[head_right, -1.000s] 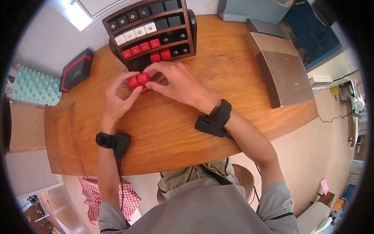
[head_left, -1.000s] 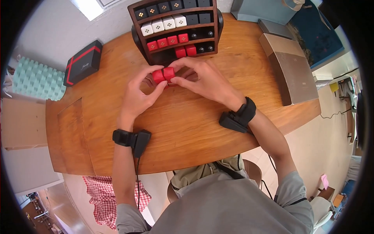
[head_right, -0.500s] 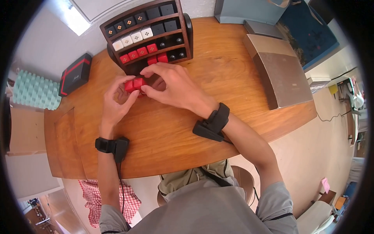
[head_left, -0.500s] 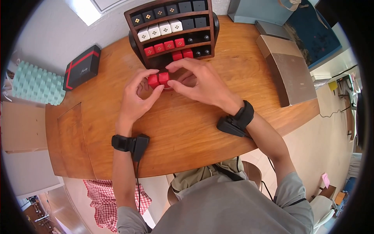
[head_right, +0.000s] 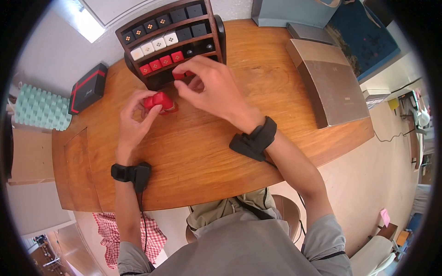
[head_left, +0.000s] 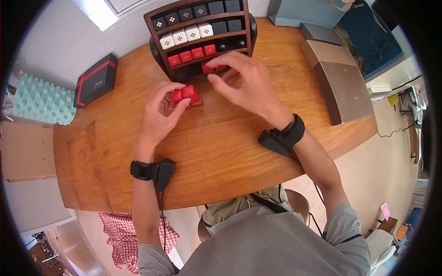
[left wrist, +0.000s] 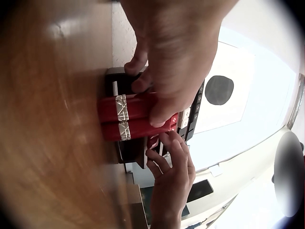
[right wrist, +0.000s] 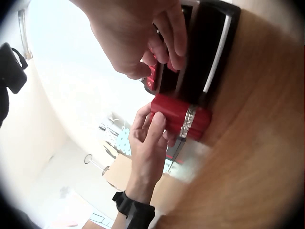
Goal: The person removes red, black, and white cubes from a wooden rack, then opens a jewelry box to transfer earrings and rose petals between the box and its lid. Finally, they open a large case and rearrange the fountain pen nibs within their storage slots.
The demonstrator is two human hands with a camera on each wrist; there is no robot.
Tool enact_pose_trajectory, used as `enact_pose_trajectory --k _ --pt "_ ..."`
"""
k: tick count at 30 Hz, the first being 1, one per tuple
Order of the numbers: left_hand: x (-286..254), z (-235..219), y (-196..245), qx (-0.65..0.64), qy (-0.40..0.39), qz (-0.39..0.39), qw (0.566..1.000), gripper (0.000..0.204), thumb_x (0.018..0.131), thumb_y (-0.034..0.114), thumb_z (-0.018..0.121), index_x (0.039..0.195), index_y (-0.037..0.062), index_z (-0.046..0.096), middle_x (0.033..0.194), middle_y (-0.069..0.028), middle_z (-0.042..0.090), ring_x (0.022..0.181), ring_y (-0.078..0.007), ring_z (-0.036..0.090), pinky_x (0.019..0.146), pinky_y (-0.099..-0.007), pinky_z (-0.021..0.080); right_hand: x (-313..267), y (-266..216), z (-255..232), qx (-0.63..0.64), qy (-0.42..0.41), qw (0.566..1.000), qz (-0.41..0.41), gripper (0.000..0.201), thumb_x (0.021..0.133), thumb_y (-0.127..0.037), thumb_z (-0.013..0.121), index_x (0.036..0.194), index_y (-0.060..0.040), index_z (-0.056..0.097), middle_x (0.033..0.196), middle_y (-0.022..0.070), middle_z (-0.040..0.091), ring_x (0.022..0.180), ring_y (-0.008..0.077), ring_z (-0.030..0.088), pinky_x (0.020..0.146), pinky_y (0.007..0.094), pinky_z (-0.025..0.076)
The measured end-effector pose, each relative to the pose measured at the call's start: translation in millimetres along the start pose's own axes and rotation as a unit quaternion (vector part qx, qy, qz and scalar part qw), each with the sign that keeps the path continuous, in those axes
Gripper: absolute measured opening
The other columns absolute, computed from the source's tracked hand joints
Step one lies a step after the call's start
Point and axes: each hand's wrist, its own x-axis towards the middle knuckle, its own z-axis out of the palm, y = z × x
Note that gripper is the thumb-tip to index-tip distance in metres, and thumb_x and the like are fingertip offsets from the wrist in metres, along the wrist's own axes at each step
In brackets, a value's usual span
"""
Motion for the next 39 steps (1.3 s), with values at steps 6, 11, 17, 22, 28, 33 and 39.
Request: enact_pose_trajectory --k 6,11,17,22,28,33,39 --pt "1 -5 3 0.03 -0.015 -0.004 0.999 0.026 0.089 0.006 0.079 0.112 0.0049 0.069 0.101 -0.0016 0.063 0.08 -0.0088 0.056 0.065 -0.023 0.043 -1 4 -29 -0.129 -0.007 0.991 0.025 0.02 0.088 -0.017 0.076 0.107 -0.013 0.076 0.095 0.0012 0.072 0.064 0.0165 0.069 0.058 0.032 0.053" --pt "2 -3 2 0.037 0.001 0.033 0.999 0.028 0.088 0.006 0.079 0.114 0.0056 0.069 0.101 -0.0015 0.063 0.081 -0.0103 0.055 0.069 -0.0248 0.043 -3 0 -35 -0.208 -0.035 0.978 0.002 0.023 0.088 -0.02 0.077 0.111 -0.0171 0.076 0.094 0.0004 0.068 0.076 0.0213 0.069 0.063 0.0356 0.055" --pt "1 -8 7 0.045 0.009 0.001 0.999 0.033 0.087 0.006 0.078 0.119 0.006 0.07 0.107 -0.0015 0.062 0.082 -0.0103 0.053 0.07 -0.0249 0.041 -9 9 -27 -0.219 -0.031 0.975 -0.001 0.028 0.089 -0.021 0.076 0.117 -0.0189 0.074 0.1 0.0018 0.064 0.08 0.0252 0.069 0.065 0.0392 0.056" --pt "14 -7 28 0.098 0.075 0.08 0.989 0.033 0.087 0.005 0.077 0.12 0.0065 0.072 0.111 -0.0031 0.061 0.085 -0.0121 0.052 0.071 -0.0258 0.041 -8 9 -22 -0.226 -0.027 0.974 -0.007 0.029 0.09 -0.018 0.074 0.119 -0.0195 0.073 0.099 0.0032 0.061 0.079 0.0281 0.068 0.065 0.041 0.056" --pt "44 24 52 0.276 0.109 0.138 0.945 0.027 0.082 0.011 0.082 0.109 0.0105 0.078 0.103 -0.0035 0.057 0.09 -0.0225 0.053 0.078 -0.0362 0.047 -6 8 -23 -0.235 -0.023 0.972 -0.005 0.03 0.088 -0.016 0.075 0.118 -0.0184 0.072 0.099 0.0047 0.061 0.08 0.0302 0.067 0.065 0.0427 0.056" --pt "50 35 55 0.349 0.097 0.134 0.922 0.026 0.081 0.015 0.083 0.106 0.0116 0.079 0.096 -0.0038 0.051 0.093 -0.0249 0.051 0.083 -0.0396 0.044 -6 10 -22 -0.215 -0.014 0.976 -0.007 0.028 0.088 -0.014 0.075 0.115 -0.0168 0.071 0.099 0.005 0.061 0.081 0.0312 0.067 0.065 0.0435 0.056" --pt "48 39 54 0.363 0.088 0.134 0.918 0.024 0.08 0.018 0.084 0.103 0.0122 0.079 0.093 -0.0027 0.049 0.092 -0.0242 0.05 0.082 -0.0405 0.042 -6 12 -22 -0.211 -0.01 0.977 -0.006 0.027 0.088 -0.014 0.075 0.115 -0.0169 0.071 0.099 0.0047 0.061 0.08 0.0308 0.067 0.065 0.0434 0.055"
